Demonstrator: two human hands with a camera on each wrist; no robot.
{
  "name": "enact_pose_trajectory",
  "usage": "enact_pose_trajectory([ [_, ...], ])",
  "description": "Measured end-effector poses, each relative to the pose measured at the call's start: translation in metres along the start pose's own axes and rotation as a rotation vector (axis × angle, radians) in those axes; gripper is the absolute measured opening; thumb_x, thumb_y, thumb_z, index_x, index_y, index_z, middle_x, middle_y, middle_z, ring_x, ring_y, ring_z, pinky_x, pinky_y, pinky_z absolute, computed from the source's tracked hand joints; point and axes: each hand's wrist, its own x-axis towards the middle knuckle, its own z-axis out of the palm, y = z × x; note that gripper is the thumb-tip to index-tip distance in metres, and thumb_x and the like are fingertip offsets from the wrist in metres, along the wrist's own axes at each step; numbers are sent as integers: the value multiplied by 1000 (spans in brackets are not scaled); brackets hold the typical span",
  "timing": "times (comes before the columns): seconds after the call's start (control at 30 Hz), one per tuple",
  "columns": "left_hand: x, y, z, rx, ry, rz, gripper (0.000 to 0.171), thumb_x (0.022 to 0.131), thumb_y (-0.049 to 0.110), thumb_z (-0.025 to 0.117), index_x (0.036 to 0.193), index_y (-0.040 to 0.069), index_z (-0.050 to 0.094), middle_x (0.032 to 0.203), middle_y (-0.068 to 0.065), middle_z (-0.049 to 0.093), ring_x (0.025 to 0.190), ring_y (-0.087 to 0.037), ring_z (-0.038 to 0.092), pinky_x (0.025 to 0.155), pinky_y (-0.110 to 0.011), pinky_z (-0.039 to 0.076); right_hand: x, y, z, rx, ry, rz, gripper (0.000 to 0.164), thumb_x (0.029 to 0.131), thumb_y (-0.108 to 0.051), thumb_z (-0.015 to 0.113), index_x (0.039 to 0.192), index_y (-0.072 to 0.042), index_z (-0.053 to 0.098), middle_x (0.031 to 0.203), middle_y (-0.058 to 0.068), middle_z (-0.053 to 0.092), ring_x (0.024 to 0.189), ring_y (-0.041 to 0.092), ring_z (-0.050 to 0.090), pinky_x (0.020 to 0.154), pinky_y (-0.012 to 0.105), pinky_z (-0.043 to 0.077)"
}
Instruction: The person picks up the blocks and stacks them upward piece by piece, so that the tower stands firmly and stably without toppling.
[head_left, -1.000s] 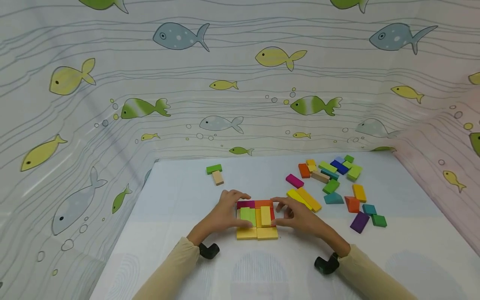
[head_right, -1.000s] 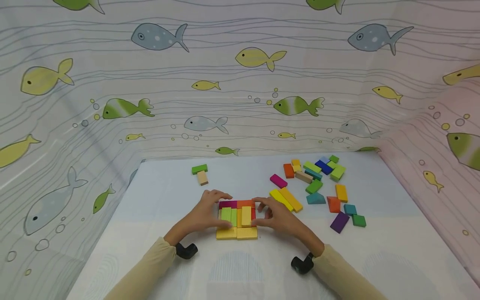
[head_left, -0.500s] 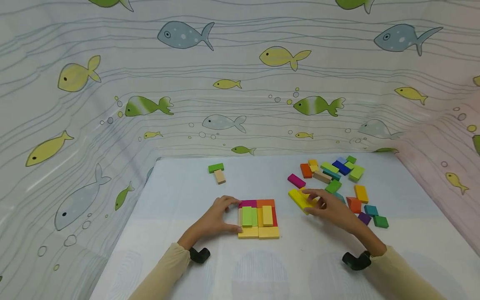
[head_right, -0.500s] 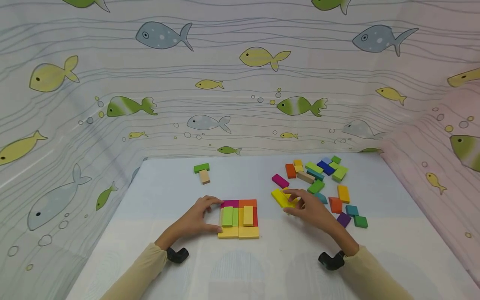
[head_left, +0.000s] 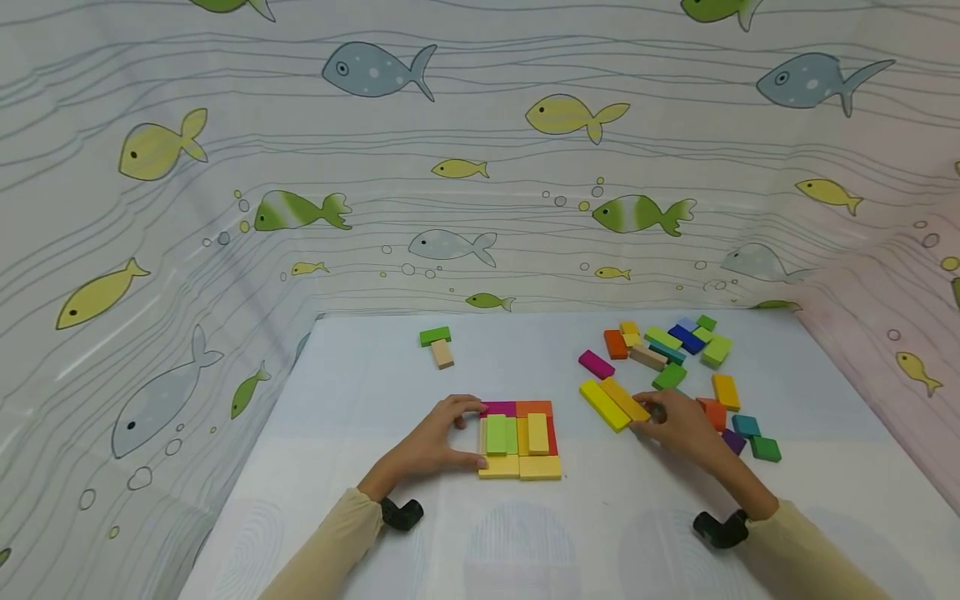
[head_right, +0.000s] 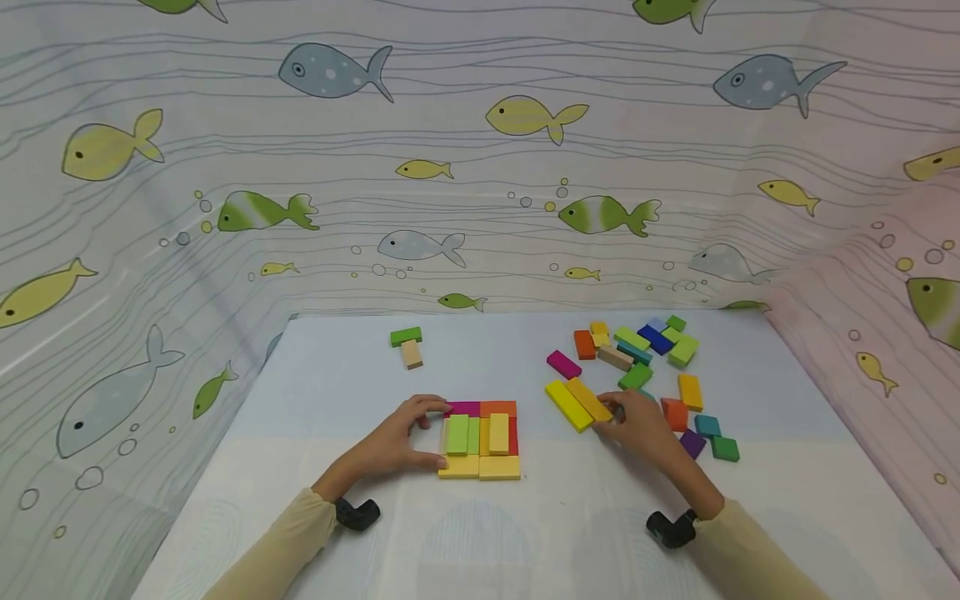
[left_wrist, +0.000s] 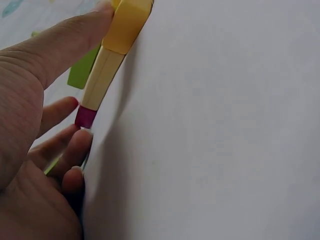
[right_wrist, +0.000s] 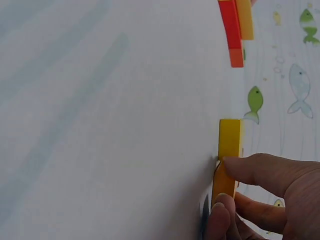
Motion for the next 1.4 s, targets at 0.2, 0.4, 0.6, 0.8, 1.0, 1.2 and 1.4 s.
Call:
enact_pose_trajectory([
  [0.2, 0, 1, 1, -7, -3, -11, 82, 77, 49, 90, 146, 24, 53, 152, 6, 41, 107, -14, 50, 97, -40, 41, -1, -3, 0, -14, 23, 43, 46, 87, -22, 84, 123, 4, 70, 99, 12, 64, 86, 26, 56, 68, 32, 54],
  [0.4, -1, 0, 2, -31, -6, -14, 83, 79, 48, 89, 149, 23, 51, 144, 9, 46, 106, -14, 50, 94, -38, 41, -5, 1, -4, 46, 26, 84, 50, 90, -26, 81, 126, 5, 67, 103, 14, 64, 85, 26, 57, 68, 33, 57],
  [0.6, -1, 0, 3, -48, 1, -2, 83, 80, 47, 88, 150, 22, 51, 144, 7, 47, 105, -15, 50, 92, -37, 41, -6, 1, -13, 53, 75, 42, 50, 89, -31, 82, 127, -2, 70, 91, 9, 58, 79, 24, 52, 60, 29, 49],
  [0.8, -1, -1, 3, -58, 10, 5, 81, 80, 46, 88, 148, 21, 52, 144, 5, 46, 105, -15, 50, 92, -37, 42, -8, -13, -21, 92, 92, -55, 42, 88, -29, 82, 125, -10, 72, 79, 4, 58, 73, 23, 52, 56, 27, 45],
  [1.0, 0, -2, 4, -65, 9, -5, 81, 80, 46, 89, 148, 25, 53, 136, 4, 48, 105, -16, 49, 93, -37, 40, -7, -28, -17, 151, 80, -174, 37, 88, -24, 83, 122, -10, 73, 80, 1, 58, 71, 22, 53, 56, 26, 45],
  [1.2, 0, -3, 7, -59, 6, -14, 81, 80, 47, 88, 149, 27, 52, 129, 4, 49, 106, -16, 49, 93, -38, 39, -2, -40, -7, 141, 94, -258, 32, 85, -18, 85, 116, -12, 76, 83, 1, 59, 70, 19, 53, 59, 25, 47],
  [1.4, -2, -3, 6, -64, 11, -16, 81, 81, 45, 88, 150, 25, 52, 127, 2, 49, 105, -16, 48, 92, -37, 39, 3, -57, 10, 108, 84, -329, 31, 83, -16, 87, 112, -12, 77, 79, -2, 57, 68, 16, 52, 59, 25, 48],
])
